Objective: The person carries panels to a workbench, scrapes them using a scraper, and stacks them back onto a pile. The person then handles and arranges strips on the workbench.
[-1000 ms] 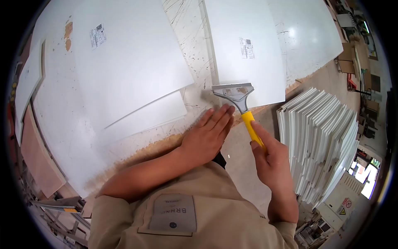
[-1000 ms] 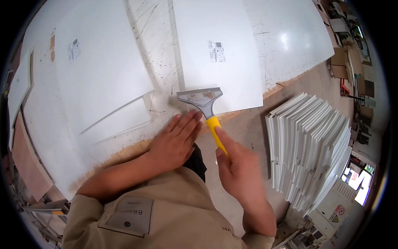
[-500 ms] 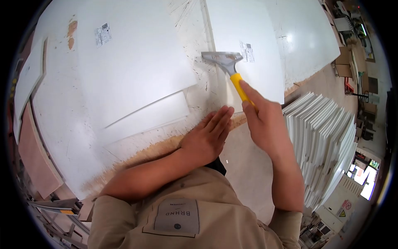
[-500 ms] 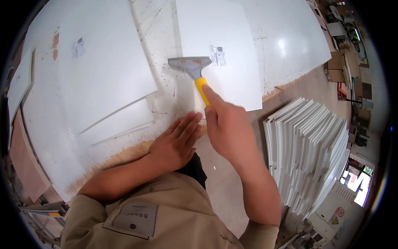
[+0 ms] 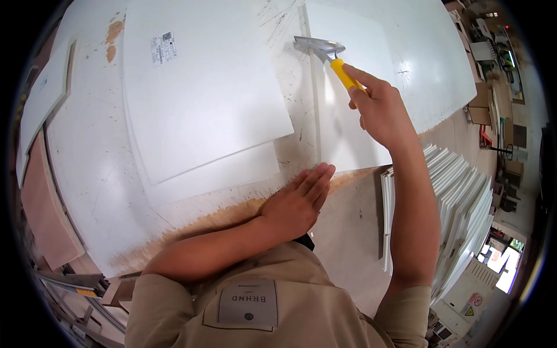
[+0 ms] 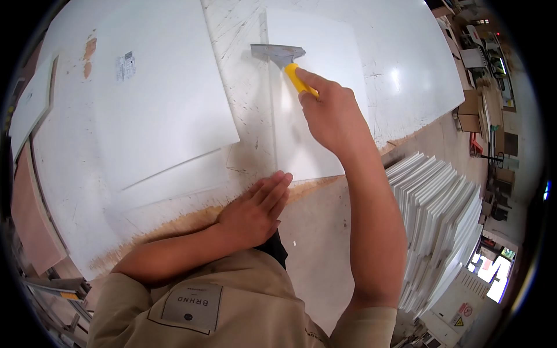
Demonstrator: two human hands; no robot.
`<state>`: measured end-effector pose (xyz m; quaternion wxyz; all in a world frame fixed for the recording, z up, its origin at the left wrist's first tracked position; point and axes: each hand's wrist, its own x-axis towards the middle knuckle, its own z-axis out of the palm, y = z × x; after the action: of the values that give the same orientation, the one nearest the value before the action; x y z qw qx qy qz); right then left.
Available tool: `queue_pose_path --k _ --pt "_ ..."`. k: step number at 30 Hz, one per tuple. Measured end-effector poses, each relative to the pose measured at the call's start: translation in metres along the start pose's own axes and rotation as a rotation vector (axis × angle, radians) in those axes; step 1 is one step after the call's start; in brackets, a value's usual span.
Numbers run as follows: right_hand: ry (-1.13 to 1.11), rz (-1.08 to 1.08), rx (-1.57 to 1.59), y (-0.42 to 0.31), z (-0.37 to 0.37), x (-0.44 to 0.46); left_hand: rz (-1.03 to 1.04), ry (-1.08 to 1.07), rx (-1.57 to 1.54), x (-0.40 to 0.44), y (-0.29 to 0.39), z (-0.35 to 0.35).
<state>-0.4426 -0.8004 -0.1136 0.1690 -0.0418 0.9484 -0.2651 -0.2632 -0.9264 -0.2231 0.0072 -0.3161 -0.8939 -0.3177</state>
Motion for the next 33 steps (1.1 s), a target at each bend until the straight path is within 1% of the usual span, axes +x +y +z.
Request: queue_pose_path --k 4,7,9,13,15,17,19,20,21,23,24,25,26,27,28,29,30,31,32,33 --pt "0.002 0.012 -0.004 -0.007 -0.004 0.026 0.014 0.001 -0.001 0.001 -0.001 -0.001" --pt "0.034 -0.034 -0.016 -0.014 -0.005 0.047 0.012 0.019 -0.002 0.001 -0.001 0.000" --pt "0.030 0.027 -0.017 -0.027 -0.009 0.058 0.005 0.035 -0.003 0.001 -0.001 0.001" --pt "0.034 0.064 -0.032 -0.043 -0.012 0.083 -0.005 0.083 -0.021 0.000 -0.001 0.001" --pt "0.022 0.067 -0.002 -0.034 -0.010 0.108 0.008 0.087 0.000 0.000 -0.001 0.002" --pt "0.170 0.032 0.151 -0.024 -0.012 0.128 0.009 0.053 0.022 0.002 -0.001 0.002" --pt "0.354 -0.013 0.333 -0.010 -0.030 0.136 0.011 0.046 0.030 0.002 0.000 0.001" --pt "0.456 -0.070 0.401 -0.004 -0.045 0.128 0.002 0.040 0.029 0.002 0.001 0.000" --pt "0.561 -0.123 0.467 0.005 -0.061 0.114 0.018 0.031 0.030 0.003 0.001 -0.001" --pt "0.821 -0.304 0.590 0.054 -0.098 0.079 -0.019 -0.015 0.033 0.004 0.003 -0.003" --pt "0.931 -0.300 0.664 0.079 -0.108 0.048 0.005 -0.037 0.029 0.005 0.004 -0.002" --pt "1.048 -0.291 0.736 0.107 -0.114 0.012 -0.025 -0.025 0.028 0.006 0.006 0.000" --pt "1.084 -0.237 0.818 0.144 -0.112 -0.021 -0.052 -0.019 0.027 0.006 0.006 0.002" --pt "1.124 -0.179 0.902 0.189 -0.099 -0.053 -0.019 -0.058 0.024 0.007 0.008 0.002" --pt "1.135 0.008 1.012 0.241 -0.076 -0.083 -0.056 -0.070 0.007 0.010 0.010 0.000" --pt "1.074 0.207 1.068 0.295 -0.039 -0.115 -0.095 -0.084 -0.005 0.012 0.012 0.000" --pt "0.926 0.558 0.967 0.332 0.005 -0.149 -0.077 -0.083 0.024 0.012 0.013 0.005" --pt "0.702 0.849 0.949 0.378 0.060 -0.180 -0.049 -0.135 0.030 0.012 0.015 0.008" --pt "0.330 1.040 0.742 0.381 0.101 -0.208 -0.074 -0.091 0.082 0.014 0.019 0.012" --pt "0.102 1.107 0.813 0.400 0.155 -0.229 -0.096 -0.045 0.132 0.014 0.019 0.015"
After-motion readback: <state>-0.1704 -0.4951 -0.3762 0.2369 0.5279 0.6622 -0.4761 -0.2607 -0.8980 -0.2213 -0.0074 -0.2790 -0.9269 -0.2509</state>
